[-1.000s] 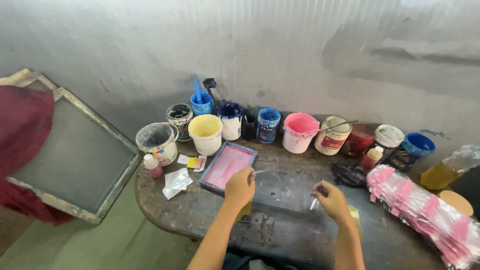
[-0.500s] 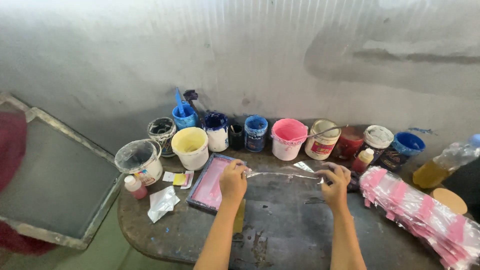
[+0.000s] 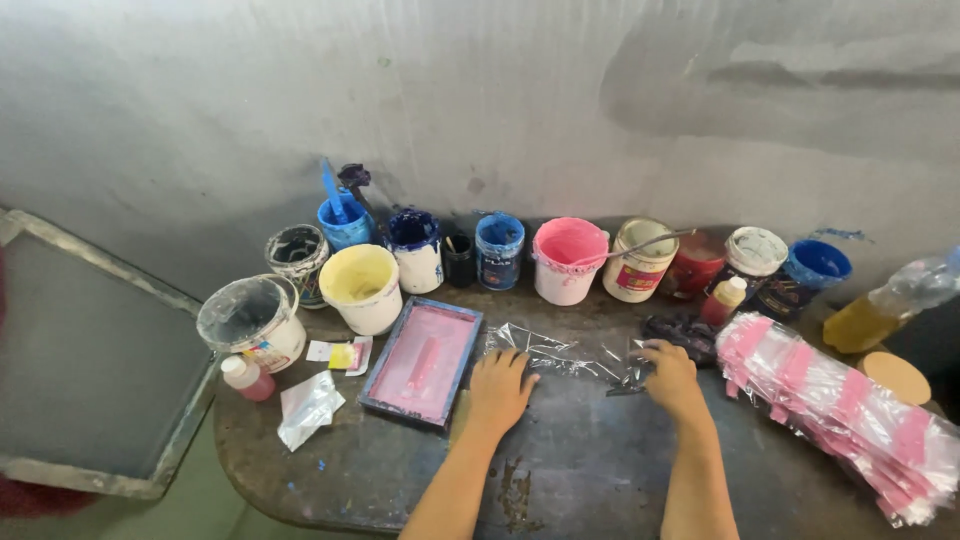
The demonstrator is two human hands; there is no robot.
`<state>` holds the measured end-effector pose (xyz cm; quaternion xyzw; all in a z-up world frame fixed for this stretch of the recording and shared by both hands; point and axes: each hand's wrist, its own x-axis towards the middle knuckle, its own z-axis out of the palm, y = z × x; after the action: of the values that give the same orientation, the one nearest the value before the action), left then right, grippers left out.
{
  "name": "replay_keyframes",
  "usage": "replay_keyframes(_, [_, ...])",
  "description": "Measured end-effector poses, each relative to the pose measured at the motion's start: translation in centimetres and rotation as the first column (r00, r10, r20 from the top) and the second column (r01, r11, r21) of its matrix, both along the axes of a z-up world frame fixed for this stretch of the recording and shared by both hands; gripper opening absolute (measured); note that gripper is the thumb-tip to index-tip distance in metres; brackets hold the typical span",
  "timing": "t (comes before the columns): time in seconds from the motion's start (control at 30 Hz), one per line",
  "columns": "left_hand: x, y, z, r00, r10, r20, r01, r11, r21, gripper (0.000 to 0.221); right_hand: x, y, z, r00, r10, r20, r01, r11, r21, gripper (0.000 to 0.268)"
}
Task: Manual screen printing of a design onto small plastic bags using pink ink and a small printing frame.
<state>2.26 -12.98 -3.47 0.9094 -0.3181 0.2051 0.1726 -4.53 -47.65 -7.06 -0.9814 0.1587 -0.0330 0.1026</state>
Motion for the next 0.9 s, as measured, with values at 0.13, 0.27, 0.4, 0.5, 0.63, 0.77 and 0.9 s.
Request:
replay_keyframes(0.13, [-1.1, 0.4, 1.5, 0.998, -0.026, -0.053, 0.028, 0.998, 0.052, 0.035, -1.2, 2.0, 3.1, 0.954, -0.108, 0.279, 0.036, 0.968, 0.25, 0.044])
replay_keyframes(0.27, [-0.7, 0.6, 1.3, 0.999, -0.028, 0.017, 0.028, 1.0, 0.012, 0.028, -0.1, 2.1, 2.0, 0.959, -0.072, 0.275, -0.015, 0.953, 0.302, 0.034])
replay_keyframes(0.4, [-0.5, 1.0, 1.1, 0.999, 0.005, -0.051, -0.003, 0.999, 0.039, 0.032, -0.3, 1.4, 2.6, 0.95, -0.168, 0.265, 0.049, 0.915, 0.401, 0.04])
replay_keyframes(0.5, [-0.5, 1.3, 1.0, 0.999, 0.03, -0.027, -0.029, 0.999, 0.02, 0.029, -0.6, -0.1, 1.7, 0.904, -0.209, 0.374, 0.051, 0.919, 0.392, 0.04])
replay_keyframes(0.63, [-0.3, 1.7, 1.2, 0.999, 0.051, 0.004, -0.051, 0.999, -0.009, 0.027, -1.9, 0.2, 3.3, 0.847, -0.318, 0.425, 0.1, 0.882, 0.46, 0.042])
replay_keyframes(0.77, [-0.7, 1.6, 2.1, 0.999, 0.035, 0.011, -0.034, 0.998, -0.058, 0.027, -1.4, -0.6, 1.7, 0.818, -0.297, 0.492, 0.121, 0.926, 0.357, 0.036])
replay_keyframes(0.9, [-0.5, 1.5, 1.3, 0.993, 0.015, -0.114, -0.013, 1.0, 0.022, 0.035, -0.9, -0.2, 1.6, 0.847, -0.212, 0.488, 0.007, 0.921, 0.389, 0.029])
